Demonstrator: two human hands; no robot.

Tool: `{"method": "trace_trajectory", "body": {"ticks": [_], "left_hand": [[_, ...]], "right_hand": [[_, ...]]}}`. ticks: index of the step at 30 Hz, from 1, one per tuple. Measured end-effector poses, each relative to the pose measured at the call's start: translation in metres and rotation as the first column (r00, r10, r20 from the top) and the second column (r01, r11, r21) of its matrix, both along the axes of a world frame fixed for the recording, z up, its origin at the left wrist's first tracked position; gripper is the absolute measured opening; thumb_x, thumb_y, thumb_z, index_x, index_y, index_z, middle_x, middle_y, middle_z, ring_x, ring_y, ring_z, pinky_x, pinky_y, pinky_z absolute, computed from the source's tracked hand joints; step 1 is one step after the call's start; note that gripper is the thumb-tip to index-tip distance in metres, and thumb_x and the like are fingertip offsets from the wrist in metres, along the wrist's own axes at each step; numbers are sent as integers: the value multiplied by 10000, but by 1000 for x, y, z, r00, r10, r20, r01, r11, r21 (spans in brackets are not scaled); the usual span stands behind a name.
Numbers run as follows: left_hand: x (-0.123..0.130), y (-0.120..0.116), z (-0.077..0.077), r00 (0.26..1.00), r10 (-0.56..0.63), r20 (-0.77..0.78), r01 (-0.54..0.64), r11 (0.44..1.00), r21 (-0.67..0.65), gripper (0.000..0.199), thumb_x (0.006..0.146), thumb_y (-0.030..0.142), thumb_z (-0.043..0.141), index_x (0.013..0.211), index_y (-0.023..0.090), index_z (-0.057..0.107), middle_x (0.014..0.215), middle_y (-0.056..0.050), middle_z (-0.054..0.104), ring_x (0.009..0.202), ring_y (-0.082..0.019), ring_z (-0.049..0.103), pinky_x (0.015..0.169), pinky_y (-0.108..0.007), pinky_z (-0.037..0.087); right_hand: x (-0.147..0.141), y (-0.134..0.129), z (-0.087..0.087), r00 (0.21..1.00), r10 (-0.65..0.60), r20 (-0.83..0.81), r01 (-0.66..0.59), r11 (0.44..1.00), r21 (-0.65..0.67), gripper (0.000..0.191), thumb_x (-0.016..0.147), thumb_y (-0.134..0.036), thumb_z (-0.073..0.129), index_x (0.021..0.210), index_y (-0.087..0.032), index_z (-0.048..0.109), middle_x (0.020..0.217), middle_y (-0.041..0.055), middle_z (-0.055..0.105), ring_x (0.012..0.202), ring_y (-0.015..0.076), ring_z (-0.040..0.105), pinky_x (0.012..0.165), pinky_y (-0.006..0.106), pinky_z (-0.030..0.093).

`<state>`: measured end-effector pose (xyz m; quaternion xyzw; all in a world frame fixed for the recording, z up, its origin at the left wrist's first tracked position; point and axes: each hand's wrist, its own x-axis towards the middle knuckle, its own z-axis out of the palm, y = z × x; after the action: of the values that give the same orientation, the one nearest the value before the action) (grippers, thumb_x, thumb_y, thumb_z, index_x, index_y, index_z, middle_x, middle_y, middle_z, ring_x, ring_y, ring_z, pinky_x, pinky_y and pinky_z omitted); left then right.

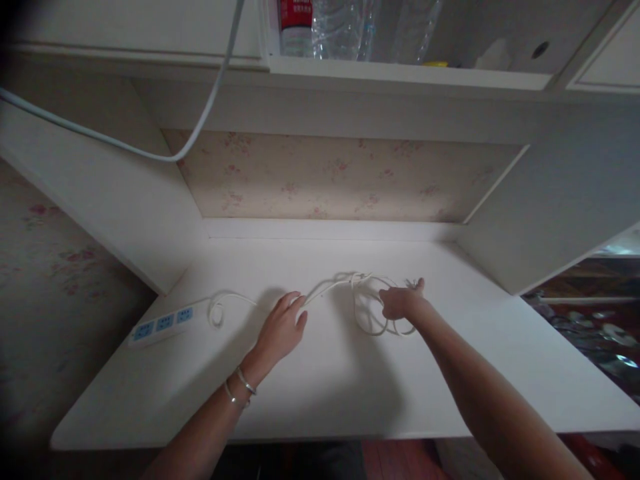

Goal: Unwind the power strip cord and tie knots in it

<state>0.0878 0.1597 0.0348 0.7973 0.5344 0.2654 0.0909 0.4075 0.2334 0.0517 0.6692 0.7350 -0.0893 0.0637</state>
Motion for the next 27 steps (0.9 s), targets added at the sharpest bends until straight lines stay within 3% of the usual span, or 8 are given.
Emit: {"method": "trace_trajectory", "body": {"ticks": [3, 6, 11, 14, 16, 19, 23, 27], "left_hand": [[36, 24, -12, 996, -47, -76, 37, 991, -125, 383, 903, 278, 475, 1262, 142, 483, 1273, -147, 519, 1203, -257, 464, 1022, -374, 371], [54, 44, -19, 994, -60, -94, 43, 984, -175, 373, 911, 290, 473, 1244, 120, 485, 1188, -178, 569, 1144, -271, 517, 963, -397, 396], [54, 56, -19, 995, -83, -63, 67, 973, -222, 299, 973, 328, 338, 1005, 178, 595, 882, -107, 678, 854, -220, 640, 772, -331, 445], [40, 52, -6, 998, -54, -13, 50, 976, -210, 392, 995, 379, 238, 986, 195, 584, 828, -70, 676, 755, -188, 634, 663, -283, 424], [28, 47, 8, 998, -51, 37, 57, 982, -180, 420, 999, 399, 207, 970, 199, 576, 812, -46, 663, 743, -165, 615, 659, -263, 409], [9, 37, 33, 965, -126, 232, 153, 983, -103, 376, 983, 420, 291, 889, 203, 583, 746, -4, 619, 688, -132, 566, 652, -234, 391], [-19, 28, 59, 905, 2, 426, 15, 999, -37, 342, 961, 417, 355, 837, 184, 573, 655, 22, 538, 622, -120, 507, 606, -225, 366], [-49, 24, 75, 822, 201, 533, -225, 974, -21, 326, 936, 416, 410, 746, 184, 536, 599, 39, 468, 581, -108, 454, 548, -212, 335]], "right_hand": [[-16, -8, -6, 998, 55, 31, -53, 997, -55, 362, 643, -59, 573, 983, -166, 632, 1065, 136, 647, 952, 293, 626, 898, 550, 377], [-25, -18, -12, 996, 84, 2, -84, 996, -31, 457, 693, -43, 503, 1131, -151, 574, 1113, 149, 613, 979, 243, 615, 851, 366, 434], [-13, -35, -29, 995, 77, -66, -74, 996, 53, 583, 767, -50, 417, 1333, -189, 422, 1229, 136, 539, 1040, 216, 590, 888, 314, 424], [5, -39, -43, 987, -20, -158, 53, 976, 211, 560, 867, -215, 422, 1408, -145, 299, 1382, 203, 377, 1192, 268, 495, 946, 375, 416], [10, -36, -49, 969, -98, -227, 172, 926, 335, 634, 886, -364, 448, 1433, -117, 243, 1419, 235, 316, 1278, 322, 399, 971, 452, 396], [-2, -29, -51, 969, -92, -230, 168, 925, 341, 599, 926, -442, 380, 1442, -170, 242, 1403, 198, 398, 1305, 336, 364, 981, 549, 350], [-29, -23, -46, 971, 79, -227, -26, 973, 227, 383, 985, -384, 250, 1278, -238, 449, 1204, 91, 612, 1077, 219, 586, 911, 373, 430], [-26, -18, -43, 984, 19, -178, 24, 971, 237, 381, 990, -379, 220, 1167, -204, 508, 1051, 113, 668, 893, 231, 646, 706, 307, 453]]}}
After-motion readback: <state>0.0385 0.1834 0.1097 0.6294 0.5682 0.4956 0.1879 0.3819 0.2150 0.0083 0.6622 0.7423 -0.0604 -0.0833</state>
